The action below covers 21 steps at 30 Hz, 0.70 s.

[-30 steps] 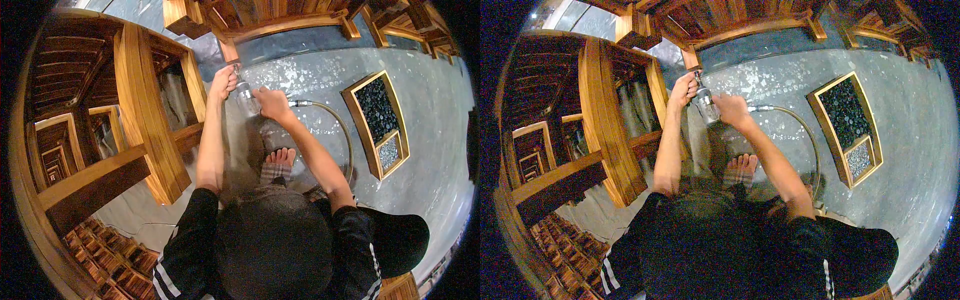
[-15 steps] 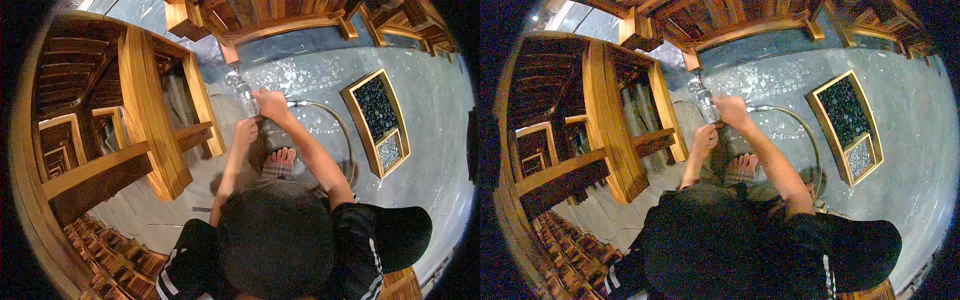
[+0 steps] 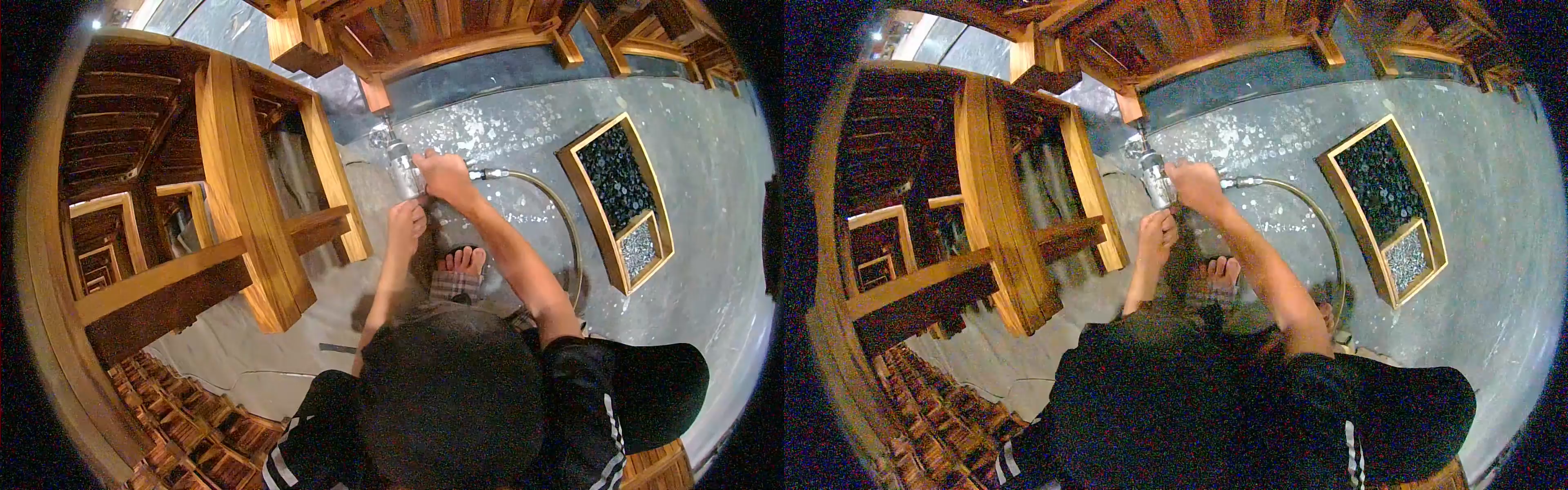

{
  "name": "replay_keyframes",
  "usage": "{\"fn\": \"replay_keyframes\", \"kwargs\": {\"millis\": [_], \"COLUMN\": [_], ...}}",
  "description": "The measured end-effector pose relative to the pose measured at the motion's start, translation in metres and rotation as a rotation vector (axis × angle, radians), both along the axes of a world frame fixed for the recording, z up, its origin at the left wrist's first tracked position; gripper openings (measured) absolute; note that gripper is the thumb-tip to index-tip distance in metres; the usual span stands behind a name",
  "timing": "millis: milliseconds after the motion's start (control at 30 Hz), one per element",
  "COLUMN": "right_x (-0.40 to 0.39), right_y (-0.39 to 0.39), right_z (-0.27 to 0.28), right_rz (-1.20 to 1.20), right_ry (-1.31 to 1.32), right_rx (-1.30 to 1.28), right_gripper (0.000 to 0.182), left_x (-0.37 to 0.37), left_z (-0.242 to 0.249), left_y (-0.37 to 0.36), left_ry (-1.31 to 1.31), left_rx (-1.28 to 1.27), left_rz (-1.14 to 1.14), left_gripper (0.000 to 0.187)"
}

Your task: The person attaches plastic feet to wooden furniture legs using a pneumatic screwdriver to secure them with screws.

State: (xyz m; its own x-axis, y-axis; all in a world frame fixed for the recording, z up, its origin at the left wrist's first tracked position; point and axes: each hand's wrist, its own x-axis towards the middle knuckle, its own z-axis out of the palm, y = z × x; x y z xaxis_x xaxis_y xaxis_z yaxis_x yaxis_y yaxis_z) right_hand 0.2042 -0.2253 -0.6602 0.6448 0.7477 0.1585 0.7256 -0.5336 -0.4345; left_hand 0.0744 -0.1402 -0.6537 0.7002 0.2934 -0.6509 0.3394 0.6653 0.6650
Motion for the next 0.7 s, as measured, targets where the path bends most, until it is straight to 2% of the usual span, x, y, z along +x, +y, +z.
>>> {"fn": "replay_keyframes", "kwargs": {"millis": [267, 700], "right_x": [0.0058, 0.0076], "right_y": [0.0016, 0.0052], "right_z": [0.0039, 0.0007], "right_rz": [0.032, 0.005], "right_ry": [0.037, -0.029], "right_rx": [-0.028, 0.036], "right_gripper": [0.021, 0.016], "left_x": [0.0028, 0.0068], "left_z": [-0.0025, -0.0037], "left_y": [0.0027, 0.0024], "left_ry": [0.027, 0.026], "left_rx": [-0.045, 0.034], "left_rz": [0.036, 0.011], "left_gripper": [0.015, 0.017]}}
